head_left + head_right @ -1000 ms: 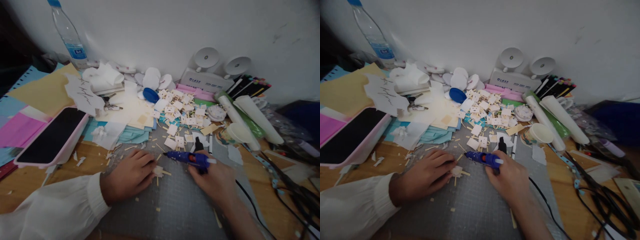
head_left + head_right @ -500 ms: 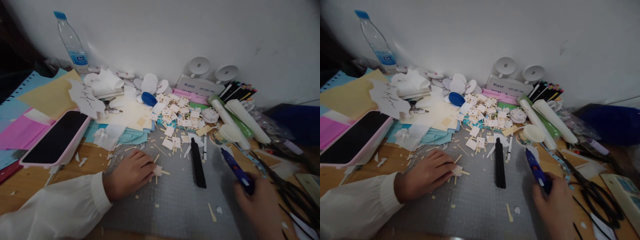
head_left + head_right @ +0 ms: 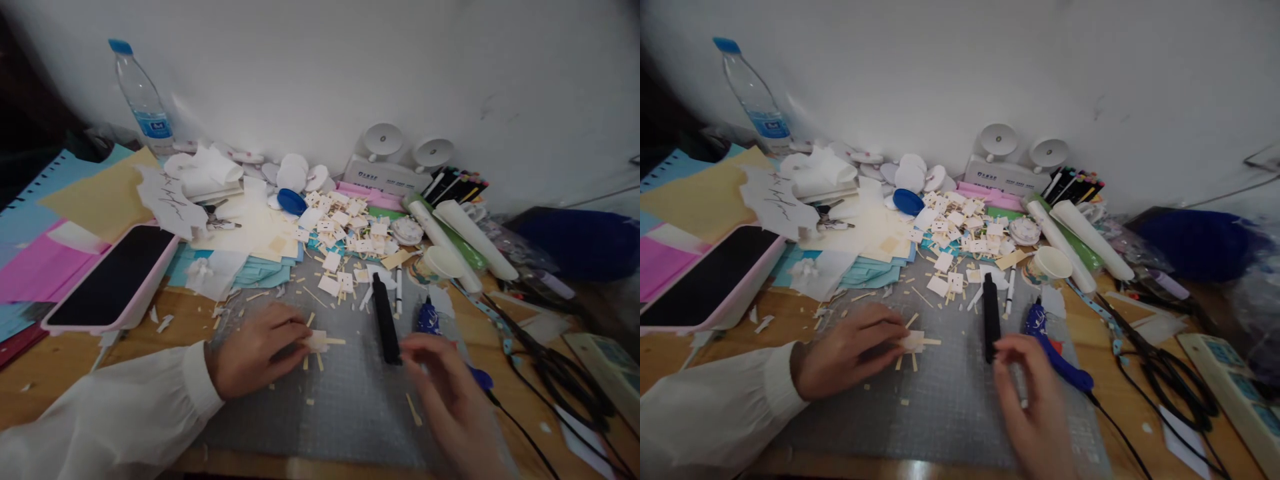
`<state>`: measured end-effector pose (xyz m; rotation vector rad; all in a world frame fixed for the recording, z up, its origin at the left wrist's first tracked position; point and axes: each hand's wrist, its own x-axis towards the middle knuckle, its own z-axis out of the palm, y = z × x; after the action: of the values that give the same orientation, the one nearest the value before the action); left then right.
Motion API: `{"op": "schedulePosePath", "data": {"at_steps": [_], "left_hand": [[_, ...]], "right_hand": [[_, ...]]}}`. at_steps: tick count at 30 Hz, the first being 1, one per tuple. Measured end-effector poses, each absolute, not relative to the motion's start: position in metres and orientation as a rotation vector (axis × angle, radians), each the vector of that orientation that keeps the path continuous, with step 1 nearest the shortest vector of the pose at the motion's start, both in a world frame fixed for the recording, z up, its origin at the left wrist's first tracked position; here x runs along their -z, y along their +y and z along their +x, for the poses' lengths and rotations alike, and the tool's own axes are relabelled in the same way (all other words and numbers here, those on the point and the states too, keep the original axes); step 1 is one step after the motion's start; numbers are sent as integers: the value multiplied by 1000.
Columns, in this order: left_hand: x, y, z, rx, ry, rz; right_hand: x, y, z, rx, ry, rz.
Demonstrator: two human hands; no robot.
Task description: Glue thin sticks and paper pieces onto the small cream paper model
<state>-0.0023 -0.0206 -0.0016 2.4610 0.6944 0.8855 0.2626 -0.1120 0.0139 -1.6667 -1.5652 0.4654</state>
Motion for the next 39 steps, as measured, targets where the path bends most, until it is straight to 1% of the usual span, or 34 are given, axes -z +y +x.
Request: {"op": "schedulePosePath", "data": {"at_steps": [2,4,6,8,11,14,19,29,39], "left_hand": [[-2,-24,-2,-958,662,2463],[-4,-27,-2,-1043,630,2477],[-5,-29,-2,-1127,613,2499],[-5,-29,-3,-1176,617,2511],[-5,-29,-4,-1161,703,2443],[-5,-28,-4,-1145,855,2280],[-4,-24,-1,-1138,1059,2127],[-1,-25,6,-1016,1082,2109],[-1,-28,8,-1058,1121,2059]], "right_hand": [[-11,-105,234,-887,-1447,-1588],[-9,-95,210,-1187,-1314,-1464],[-8,-84,194,-1344,-1243,-1391],[-7,-74,186,-1404,-1234,-1344],[-3,-62,184,-1366,-1276,-1267],[5,-58,185,-1243,-1327,-1202],[13,-65,188,-1051,-1503,-1235],[9,-74,182,-959,-1716,-1277],[9,-73,181,-878,-1752,-1285]]}}
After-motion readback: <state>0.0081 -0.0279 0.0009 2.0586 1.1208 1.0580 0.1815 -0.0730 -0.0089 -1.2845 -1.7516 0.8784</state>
